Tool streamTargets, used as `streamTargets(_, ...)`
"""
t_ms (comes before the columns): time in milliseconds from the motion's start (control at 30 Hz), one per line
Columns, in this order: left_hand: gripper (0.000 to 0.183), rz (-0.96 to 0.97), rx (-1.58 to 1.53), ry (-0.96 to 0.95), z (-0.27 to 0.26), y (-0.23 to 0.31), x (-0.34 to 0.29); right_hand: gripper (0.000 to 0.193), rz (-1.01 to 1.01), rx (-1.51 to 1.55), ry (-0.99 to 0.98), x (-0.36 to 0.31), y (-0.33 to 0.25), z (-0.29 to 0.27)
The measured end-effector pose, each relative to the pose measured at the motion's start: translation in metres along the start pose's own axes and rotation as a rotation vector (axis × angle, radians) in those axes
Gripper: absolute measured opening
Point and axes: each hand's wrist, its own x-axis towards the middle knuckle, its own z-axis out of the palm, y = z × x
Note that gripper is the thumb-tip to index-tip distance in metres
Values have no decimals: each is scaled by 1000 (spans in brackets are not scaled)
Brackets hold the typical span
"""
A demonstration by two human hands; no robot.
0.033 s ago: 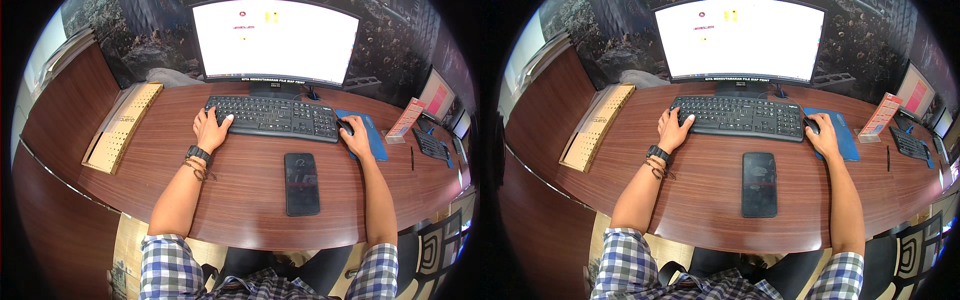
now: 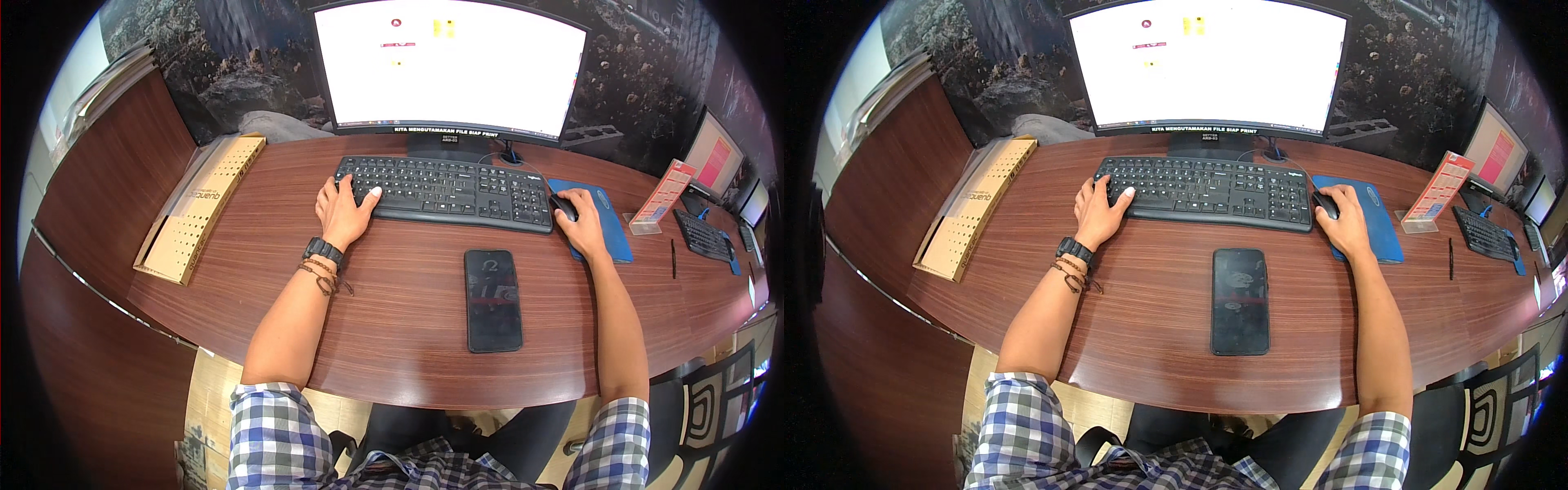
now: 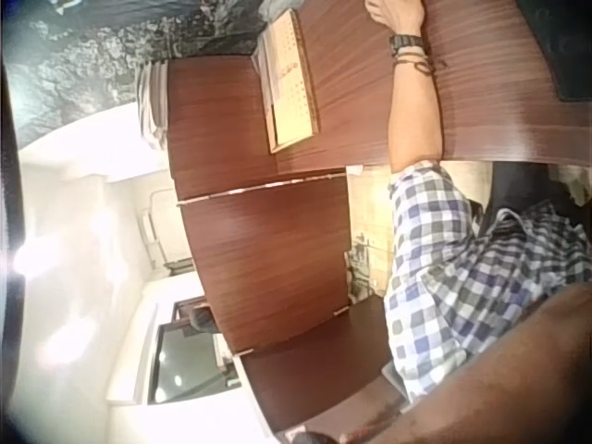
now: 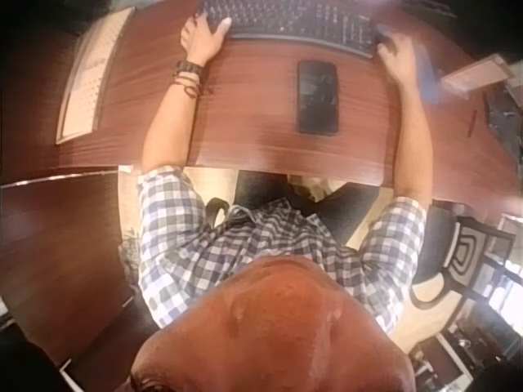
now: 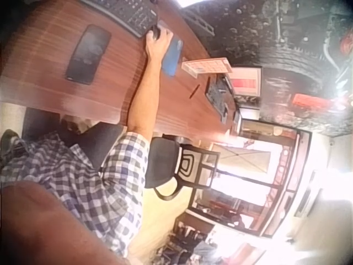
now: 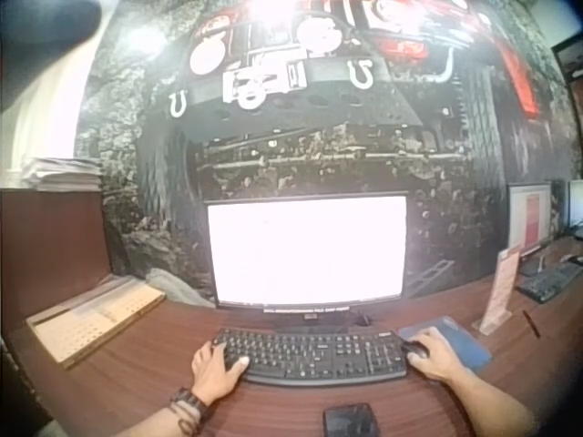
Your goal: Operating a digital printing workflow by selecting files on a computer and navigating a print management interface.
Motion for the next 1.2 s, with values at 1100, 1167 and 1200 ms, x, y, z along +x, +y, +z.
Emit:
streamTargets(1100, 81, -2, -12, -3, 0, -1, 1, 44, 15, -48, 21, 0, 0, 0)
streamTargets(1167, 81, -5, -26, 6, 0, -1, 0, 44, 22, -35, 20, 0, -2, 1)
streamTargets(1200, 81, -6, -22, 7, 0, -1, 0, 44, 28, -22, 19, 0, -4, 1)
